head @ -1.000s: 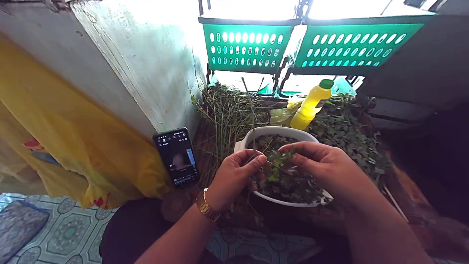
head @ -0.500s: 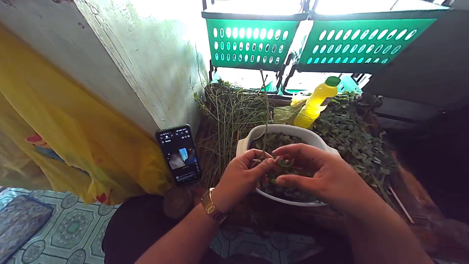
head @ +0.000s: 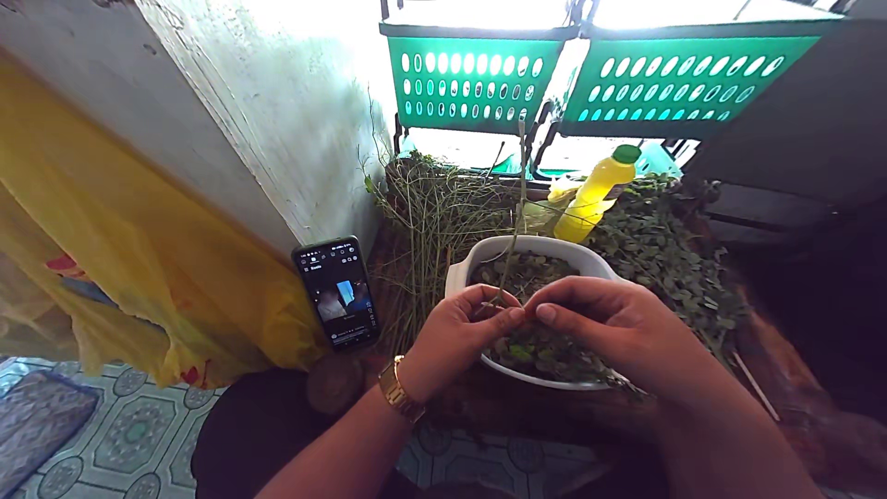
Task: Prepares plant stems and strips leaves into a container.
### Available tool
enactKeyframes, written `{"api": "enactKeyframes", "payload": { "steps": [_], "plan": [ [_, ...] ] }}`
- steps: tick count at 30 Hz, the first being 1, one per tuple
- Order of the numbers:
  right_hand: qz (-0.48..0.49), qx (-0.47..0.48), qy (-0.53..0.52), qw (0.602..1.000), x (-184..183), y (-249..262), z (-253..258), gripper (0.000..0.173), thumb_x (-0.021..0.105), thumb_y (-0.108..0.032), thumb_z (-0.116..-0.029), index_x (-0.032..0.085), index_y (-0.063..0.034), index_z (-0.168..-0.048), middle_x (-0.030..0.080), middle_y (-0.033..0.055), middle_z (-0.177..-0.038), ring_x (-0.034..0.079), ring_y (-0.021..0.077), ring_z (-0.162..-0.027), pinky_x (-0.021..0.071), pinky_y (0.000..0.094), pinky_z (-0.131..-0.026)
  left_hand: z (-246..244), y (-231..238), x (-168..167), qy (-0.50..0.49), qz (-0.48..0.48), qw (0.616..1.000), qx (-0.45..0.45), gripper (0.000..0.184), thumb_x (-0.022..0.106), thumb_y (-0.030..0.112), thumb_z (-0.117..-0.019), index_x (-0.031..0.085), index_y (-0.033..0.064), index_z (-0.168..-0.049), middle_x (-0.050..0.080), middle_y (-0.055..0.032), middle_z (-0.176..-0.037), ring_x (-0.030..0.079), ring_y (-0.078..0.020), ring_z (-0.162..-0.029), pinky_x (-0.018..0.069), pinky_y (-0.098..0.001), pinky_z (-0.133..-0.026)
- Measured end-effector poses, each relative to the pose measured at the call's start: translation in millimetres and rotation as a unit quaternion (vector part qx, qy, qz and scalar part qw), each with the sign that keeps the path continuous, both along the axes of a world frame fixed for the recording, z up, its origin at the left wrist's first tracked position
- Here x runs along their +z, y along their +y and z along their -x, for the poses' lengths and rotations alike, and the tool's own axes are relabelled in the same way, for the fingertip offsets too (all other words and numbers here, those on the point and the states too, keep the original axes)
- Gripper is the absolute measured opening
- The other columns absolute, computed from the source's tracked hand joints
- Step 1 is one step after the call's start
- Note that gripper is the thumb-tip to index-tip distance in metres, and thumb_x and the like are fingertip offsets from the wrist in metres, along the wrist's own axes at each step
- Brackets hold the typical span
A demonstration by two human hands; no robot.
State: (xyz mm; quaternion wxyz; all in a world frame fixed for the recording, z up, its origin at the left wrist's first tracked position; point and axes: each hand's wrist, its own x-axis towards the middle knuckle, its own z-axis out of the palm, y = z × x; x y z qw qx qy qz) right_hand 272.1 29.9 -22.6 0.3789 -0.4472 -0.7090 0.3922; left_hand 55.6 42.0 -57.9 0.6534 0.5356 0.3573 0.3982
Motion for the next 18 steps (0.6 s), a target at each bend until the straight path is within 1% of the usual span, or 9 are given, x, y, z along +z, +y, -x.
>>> {"api": "enactKeyframes", "payload": {
  "steps": [1,2,3,4,7,10,11,15,18],
  "plan": [
    [0.0,0.006,0.001,1.0,-0.3,-0.4,0.4,0.014,0.073,-0.024,-0.0932,0.076,-0.0164,-0.104,0.074,-0.0015,-0.09,0.07,0.0108,-0.075,0.0601,0.0235,-0.065,-0.1,0.0,-0.1,0.0,0.0,1.0,-0.001,0.011,0.067,0.014,-0.0995,0.07,0.0087,-0.109,0.065,-0.0044,-0.076,0.044,-0.0031,-0.051,0.0327,-0.0155,-0.045],
    [-0.005,0.011,-0.003,1.0,-0.7,-0.9,0.8,0.017,0.078,-0.025,-0.0893,0.076,-0.0169,-0.104,0.075,-0.0017,-0.091,0.071,0.0117,-0.077,0.0621,0.0253,-0.067,-0.2,-0.1,-0.4,0.002,0.001,1.0,-0.003,0.011,0.067,0.014,-0.0994,0.069,0.0084,-0.109,0.065,-0.0046,-0.075,0.043,-0.0034,-0.05,0.0326,-0.0158,-0.045],
    [-0.021,0.011,-0.019,1.0,-1.4,-1.7,1.4,0.02,0.081,-0.025,-0.0865,0.075,-0.0182,-0.104,0.075,-0.0034,-0.092,0.072,0.011,-0.079,0.0631,0.0259,-0.069,-0.4,-0.3,-0.2,0.007,0.002,1.0,-0.003,0.011,0.068,0.014,-0.0994,0.069,0.0085,-0.109,0.065,-0.0045,-0.075,0.044,-0.0036,-0.051,0.0327,-0.0161,-0.045],
    [-0.048,0.008,-0.041,0.998,-2.6,-2.2,1.6,0.02,0.081,-0.024,-0.0855,0.074,-0.0194,-0.104,0.075,-0.0056,-0.092,0.072,0.009,-0.08,0.0633,0.0252,-0.07,-0.7,-0.6,0.3,0.014,0.0,1.0,-0.002,0.011,0.068,0.015,-0.0993,0.069,0.0085,-0.109,0.065,-0.0042,-0.076,0.045,-0.0037,-0.052,0.0337,-0.0163,-0.046],
    [-0.122,-0.015,-0.113,0.986,-2.9,-3.6,-0.9,0.011,0.077,-0.023,-0.0871,0.076,-0.0225,-0.098,0.074,-0.0118,-0.089,0.07,0.0013,-0.079,0.0616,0.0197,-0.069,-1.4,-1.3,0.8,0.045,-0.021,0.999,0.002,0.011,0.069,0.016,-0.0984,0.071,0.0099,-0.107,0.068,-0.0026,-0.08,0.052,-0.0045,-0.058,0.04,-0.0173,-0.051],
    [-0.152,-0.014,-0.145,0.978,-1.1,-4.5,-5.9,0.007,0.075,-0.025,-0.0878,0.078,-0.0244,-0.094,0.073,-0.0139,-0.088,0.069,-0.0011,-0.078,0.0604,0.0169,-0.067,-1.0,-2.0,0.6,0.062,-0.046,0.997,0.0,0.012,0.071,0.016,-0.0971,0.073,0.0102,-0.107,0.071,-0.0024,-0.085,0.061,-0.0066,-0.067,0.0486,-0.0201,-0.059],
    [-0.152,-0.012,-0.141,0.978,-0.6,-4.9,-6.5,0.007,0.075,-0.025,-0.0875,0.078,-0.0241,-0.094,0.073,-0.0133,-0.088,0.069,-0.0008,-0.076,0.0606,0.0168,-0.066,-0.8,-2.0,0.4,0.065,-0.056,0.996,-0.003,0.012,0.072,0.016,-0.0966,0.074,0.0098,-0.107,0.072,-0.0023,-0.087,0.063,-0.0071,-0.07,0.0513,-0.0212,-0.062],
    [-0.114,-0.008,-0.097,0.989,3.2,-6.7,-5.0,0.009,0.078,-0.02,-0.0869,0.079,-0.0218,-0.095,0.074,-0.0107,-0.084,0.069,0.001,-0.071,0.0596,0.0168,-0.062,0.4,-2.8,4.7,0.079,-0.067,0.995,-0.017,0.012,0.072,0.015,-0.0962,0.075,0.0091,-0.106,0.073,-0.0012,-0.087,0.066,-0.0072,-0.075,0.0548,-0.0229,-0.067],
    [-0.086,0.002,-0.065,0.994,5.2,-7.3,-4.5,0.009,0.077,-0.018,-0.0862,0.079,-0.0203,-0.095,0.074,-0.0085,-0.083,0.069,0.0037,-0.069,0.0599,0.0183,-0.061,3.0,-2.6,6.9,0.09,-0.068,0.993,-0.03,0.011,0.072,0.017,-0.0963,0.076,0.0094,-0.104,0.073,-0.0017,-0.086,0.065,-0.0077,-0.073,0.0543,-0.0234,-0.066]
  ]
}}
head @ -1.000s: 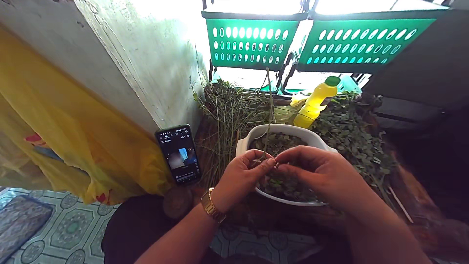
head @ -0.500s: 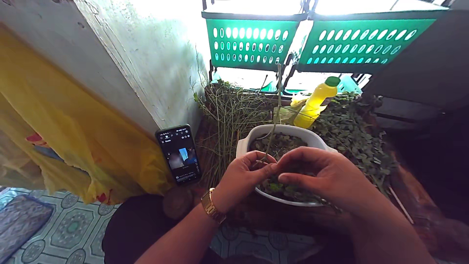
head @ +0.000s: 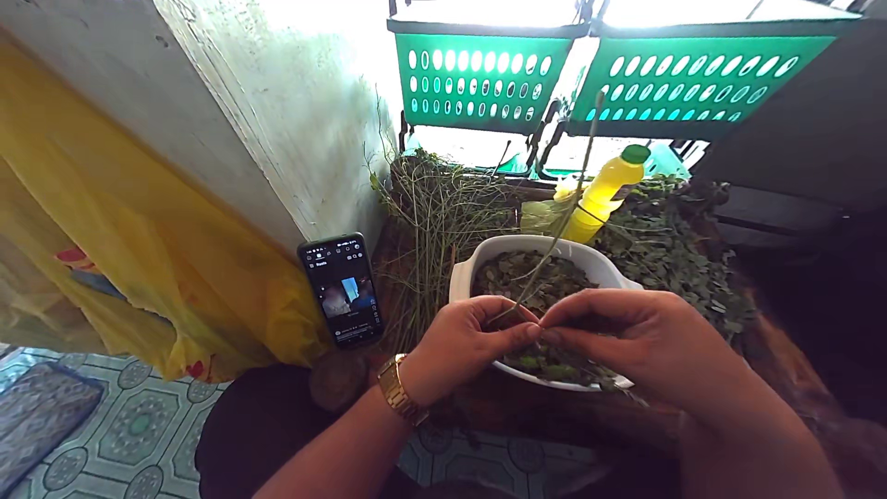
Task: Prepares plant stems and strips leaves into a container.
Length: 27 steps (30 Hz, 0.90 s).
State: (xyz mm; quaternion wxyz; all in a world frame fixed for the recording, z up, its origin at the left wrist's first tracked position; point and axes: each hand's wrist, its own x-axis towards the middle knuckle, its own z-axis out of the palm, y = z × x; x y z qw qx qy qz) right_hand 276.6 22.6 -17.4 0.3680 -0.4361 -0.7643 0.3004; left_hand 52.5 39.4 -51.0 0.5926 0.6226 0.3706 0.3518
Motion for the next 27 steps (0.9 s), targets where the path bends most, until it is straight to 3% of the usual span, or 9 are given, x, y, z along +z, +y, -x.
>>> {"api": "enactKeyframes", "payload": {
  "steps": [11,21,27],
  "plan": [
    [0.025,0.022,0.034,0.999,0,0,-1,0.01,0.077,-0.016,-0.084,0.078,-0.0182,-0.093,0.074,-0.0058,-0.081,0.069,0.0066,-0.067,0.0604,0.0203,-0.059,0,-1,-1,0.006,-0.029,0.999,-0.034,0.011,0.07,0.016,-0.0978,0.074,0.0082,-0.104,0.069,-0.001,-0.08,0.062,-0.0057,-0.067,0.0531,-0.0206,-0.061],
    [0.066,0.065,0.045,0.995,-2,5,-6,0.009,0.077,-0.013,-0.0831,0.079,-0.0162,-0.091,0.075,-0.0025,-0.082,0.071,0.0082,-0.071,0.0612,0.0212,-0.063,1,-1,-1,0.014,-0.026,0.999,-0.043,0.006,0.071,0.011,-0.0942,0.074,0.0072,-0.097,0.061,0.0005,-0.067,0.054,-0.0048,-0.058,0.0455,-0.0191,-0.053],
    [0.073,0.065,0.056,0.994,1,10,-16,0.011,0.076,-0.01,-0.0825,0.078,-0.0155,-0.092,0.073,-0.0023,-0.077,0.066,0.0053,-0.062,0.0562,0.0178,-0.055,2,0,1,0.016,-0.012,0.999,-0.042,0.005,0.07,0.011,-0.0953,0.074,0.0077,-0.097,0.059,0.0008,-0.067,0.052,-0.0044,-0.057,0.0432,-0.0188,-0.052]
  ]
}}
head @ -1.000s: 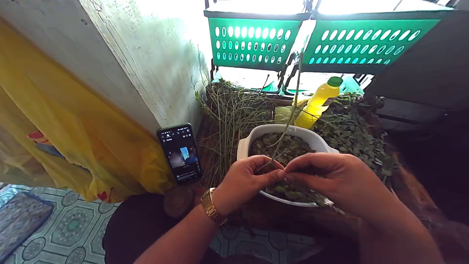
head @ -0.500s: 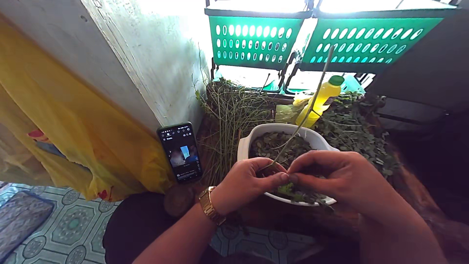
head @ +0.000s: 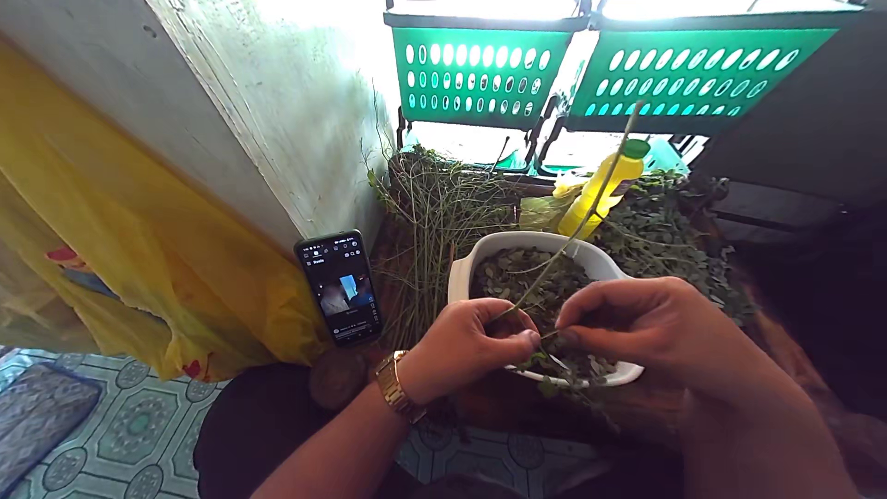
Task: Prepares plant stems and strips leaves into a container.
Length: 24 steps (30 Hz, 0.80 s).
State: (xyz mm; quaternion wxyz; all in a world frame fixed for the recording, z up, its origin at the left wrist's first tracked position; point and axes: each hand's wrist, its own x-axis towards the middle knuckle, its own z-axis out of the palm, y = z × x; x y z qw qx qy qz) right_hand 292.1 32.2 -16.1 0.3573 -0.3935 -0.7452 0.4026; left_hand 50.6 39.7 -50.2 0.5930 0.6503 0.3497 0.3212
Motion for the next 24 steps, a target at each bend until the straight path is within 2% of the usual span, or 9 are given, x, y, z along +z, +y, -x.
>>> {"api": "enactKeyframes", "payload": {
  "steps": [7,11,13,15,17,18,21,24],
  "plan": [
    [0.003,-0.047,0.009,0.999,2,4,-7,0.013,0.074,-0.004,-0.0814,0.078,-0.0134,-0.091,0.072,-0.0021,-0.075,0.064,0.0042,-0.06,0.0544,0.0168,-0.053,1,2,1,0.0,0.014,1.0,0.021,0.008,0.069,0.013,-0.097,0.073,0.0071,-0.097,0.061,-0.0013,-0.069,0.054,-0.0066,-0.057,0.044,-0.0204,-0.051],
    [-0.014,-0.117,-0.008,0.993,3,8,-16,0.012,0.075,-0.006,-0.0828,0.078,-0.0146,-0.091,0.072,-0.0044,-0.075,0.064,0.0028,-0.061,0.0546,0.0163,-0.055,4,4,-2,-0.01,0.001,0.999,0.038,0.01,0.068,0.015,-0.0977,0.074,0.0077,-0.097,0.061,-0.0015,-0.068,0.053,-0.007,-0.057,0.043,-0.0213,-0.051],
    [-0.014,-0.16,-0.037,0.986,1,11,-18,0.011,0.077,-0.008,-0.0851,0.078,-0.016,-0.092,0.072,-0.0048,-0.076,0.064,0.0034,-0.062,0.0539,0.0182,-0.056,4,4,-2,-0.018,-0.002,0.998,0.06,0.011,0.066,0.016,-0.0989,0.074,0.0084,-0.097,0.059,-0.002,-0.066,0.05,-0.0073,-0.054,0.0398,-0.0206,-0.048],
    [-0.006,-0.189,-0.072,0.979,-1,13,-18,0.01,0.076,-0.013,-0.0896,0.078,-0.018,-0.098,0.074,-0.0044,-0.084,0.067,0.0061,-0.069,0.0563,0.0231,-0.061,4,3,-2,-0.018,0.006,0.996,0.087,0.012,0.066,0.019,-0.0999,0.074,0.01,-0.098,0.06,-0.0022,-0.067,0.049,-0.0068,-0.053,0.0382,-0.0201,-0.047],
    [0.002,-0.201,-0.109,0.973,0,12,-15,0.018,0.072,-0.019,-0.0951,0.076,-0.0207,-0.112,0.076,-0.0043,-0.105,0.072,0.0093,-0.087,0.0611,0.031,-0.075,4,3,-2,-0.021,0.012,0.995,0.099,0.013,0.065,0.02,-0.1008,0.074,0.0099,-0.099,0.063,-0.0029,-0.071,0.052,-0.0072,-0.056,0.0415,-0.0203,-0.049],
    [-0.009,-0.204,-0.119,0.972,0,11,-14,0.02,0.07,-0.022,-0.0969,0.075,-0.0216,-0.116,0.075,-0.0043,-0.11,0.072,0.0096,-0.092,0.0614,0.0328,-0.079,4,3,-1,-0.021,0.013,0.994,0.102,0.014,0.065,0.019,-0.1009,0.074,0.0096,-0.1,0.063,-0.003,-0.072,0.053,-0.0072,-0.057,0.0419,-0.0203,-0.05],
    [-0.072,-0.145,-0.082,0.983,-2,8,-12,0.019,0.066,-0.025,-0.0979,0.076,-0.0213,-0.113,0.075,-0.0077,-0.109,0.072,0.0062,-0.093,0.0619,0.0257,-0.081,4,3,0,-0.027,0.016,0.993,0.11,0.012,0.066,0.019,-0.1002,0.074,0.0096,-0.099,0.063,-0.0019,-0.071,0.05,-0.0059,-0.055,0.0387,-0.0185,-0.048],
    [-0.106,-0.078,-0.035,0.991,-2,4,-6,0.017,0.068,-0.024,-0.0971,0.078,-0.0184,-0.11,0.075,-0.0055,-0.112,0.072,0.0104,-0.1,0.0617,0.0264,-0.087,3,2,0,-0.034,0.017,0.992,0.118,0.012,0.067,0.019,-0.1001,0.075,0.0104,-0.1,0.063,-0.0019,-0.071,0.05,-0.006,-0.054,0.0385,-0.0185,-0.048]
  ]
}}
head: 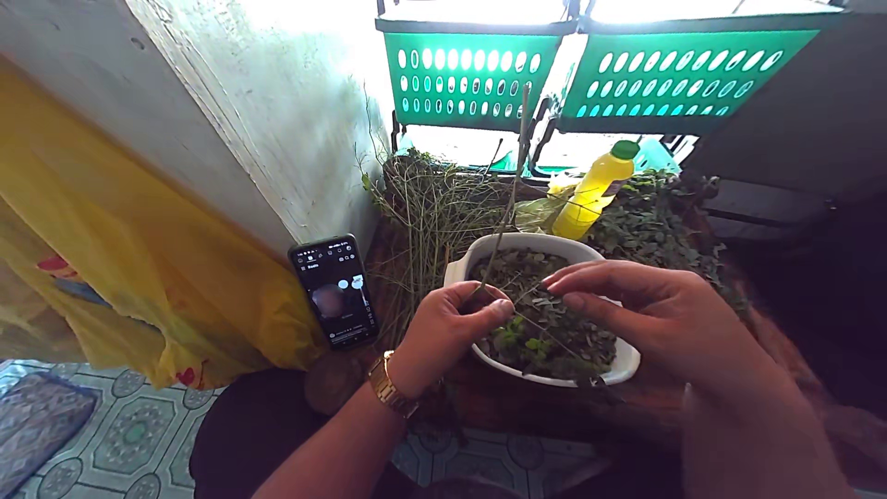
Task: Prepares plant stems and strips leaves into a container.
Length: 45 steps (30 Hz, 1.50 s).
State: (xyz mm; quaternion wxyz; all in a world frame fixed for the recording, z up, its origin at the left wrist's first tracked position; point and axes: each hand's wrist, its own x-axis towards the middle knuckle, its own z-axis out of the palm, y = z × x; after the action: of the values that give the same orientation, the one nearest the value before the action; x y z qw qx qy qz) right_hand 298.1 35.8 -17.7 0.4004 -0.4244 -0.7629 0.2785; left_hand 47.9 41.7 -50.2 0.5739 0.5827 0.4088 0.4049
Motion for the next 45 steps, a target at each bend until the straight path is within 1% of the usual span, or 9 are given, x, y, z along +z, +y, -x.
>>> {"api": "enactKeyframes", "payload": {
  "steps": [5,7,9,13,16,23,30,38,45],
  "plan": [
    [0.012,0.085,0.02,0.996,6,-24,24,0.014,0.07,-0.025,-0.0959,0.076,-0.0187,-0.106,0.073,-0.0064,-0.092,0.069,0.0064,-0.074,0.0605,0.0208,-0.063,-4,-4,-1,-0.072,0.037,0.995,0.054,0.012,0.066,0.02,-0.1003,0.074,0.0123,-0.105,0.063,-0.0022,-0.074,0.044,-0.0034,-0.048,0.033,-0.0153,-0.042],
    [0.03,0.056,-0.035,0.997,1,-33,35,0.015,0.067,-0.032,-0.0972,0.075,-0.0246,-0.107,0.073,-0.0124,-0.091,0.069,0.0014,-0.076,0.0606,0.0184,-0.065,-5,-6,0,-0.105,0.051,0.99,0.075,0.012,0.066,0.022,-0.1004,0.074,0.0141,-0.106,0.062,-0.0016,-0.075,0.042,-0.0025,-0.047,0.0321,-0.0147,-0.041],
    [0.02,-0.045,-0.086,0.995,-4,-39,46,0.016,0.064,-0.038,-0.0969,0.073,-0.0289,-0.107,0.071,-0.0158,-0.093,0.068,-0.0015,-0.079,0.0601,0.0192,-0.066,-5,-7,2,-0.14,0.067,0.984,0.09,0.013,0.066,0.023,-0.1004,0.073,0.0144,-0.106,0.06,-0.001,-0.074,0.041,-0.002,-0.047,0.0306,-0.0144,-0.04],
    [0.04,-0.163,-0.066,0.984,-7,-37,60,0.031,0.061,-0.046,-0.099,0.068,-0.0259,-0.121,0.071,-0.0122,-0.114,0.069,0.0021,-0.1,0.0605,0.0255,-0.082,-6,-8,-1,-0.203,0.069,0.973,0.079,0.013,0.065,0.021,-0.1011,0.071,0.012,-0.108,0.055,-0.0004,-0.071,0.039,-0.0016,-0.047,0.0316,-0.0137,-0.041],
    [0.077,-0.152,0.052,0.984,-8,-33,66,0.032,0.064,-0.04,-0.0997,0.067,-0.0201,-0.124,0.073,-0.0067,-0.116,0.071,0.0072,-0.104,0.0619,0.0258,-0.085,-8,-7,-3,-0.231,0.07,0.968,0.063,0.012,0.064,0.02,-0.1014,0.071,0.0117,-0.107,0.056,-0.0002,-0.073,0.04,-0.0012,-0.049,0.0331,-0.0132,-0.043],
    [0.093,-0.125,0.209,0.965,-17,-29,78,0.024,0.08,-0.017,-0.0885,0.07,-0.0122,-0.11,0.076,0.0002,-0.102,0.073,0.0108,-0.091,0.0625,0.0244,-0.079,-16,-11,-7,-0.243,0.084,0.964,0.062,0.012,0.066,0.019,-0.1005,0.072,0.0124,-0.109,0.062,-0.0014,-0.079,0.044,-0.0014,-0.052,0.0343,-0.0141,-0.045],
    [0.185,-0.113,0.396,0.892,-25,-26,83,0.03,0.078,0.003,-0.0838,0.069,-0.0039,-0.111,0.075,0.0104,-0.1,0.074,0.0169,-0.084,0.0646,0.0317,-0.075,-22,-16,-9,-0.256,0.085,0.96,0.068,0.013,0.066,0.016,-0.1,0.073,0.011,-0.11,0.067,-0.0026,-0.085,0.05,-0.0014,-0.056,0.0403,-0.014,-0.048],
    [0.199,-0.125,0.431,0.871,-25,-25,86,0.019,0.078,0.004,-0.0842,0.073,-0.0038,-0.101,0.074,0.0107,-0.094,0.073,0.0167,-0.077,0.0647,0.0325,-0.072,-23,-17,-12,-0.251,0.073,0.961,0.092,0.013,0.068,0.018,-0.0992,0.072,0.0112,-0.11,0.065,-0.0028,-0.084,0.049,-0.0023,-0.056,0.0394,-0.0143,-0.048],
    [0.193,-0.126,0.416,0.88,-27,-25,86,0.016,0.077,0.005,-0.084,0.073,-0.0037,-0.096,0.075,0.01,-0.092,0.073,0.0163,-0.075,0.0646,0.0317,-0.071,-24,-18,-13,-0.248,0.067,0.959,0.123,0.012,0.069,0.019,-0.0989,0.073,0.0127,-0.108,0.063,-0.0013,-0.082,0.047,-0.0017,-0.054,0.0397,-0.0137,-0.047]
  ]
}}
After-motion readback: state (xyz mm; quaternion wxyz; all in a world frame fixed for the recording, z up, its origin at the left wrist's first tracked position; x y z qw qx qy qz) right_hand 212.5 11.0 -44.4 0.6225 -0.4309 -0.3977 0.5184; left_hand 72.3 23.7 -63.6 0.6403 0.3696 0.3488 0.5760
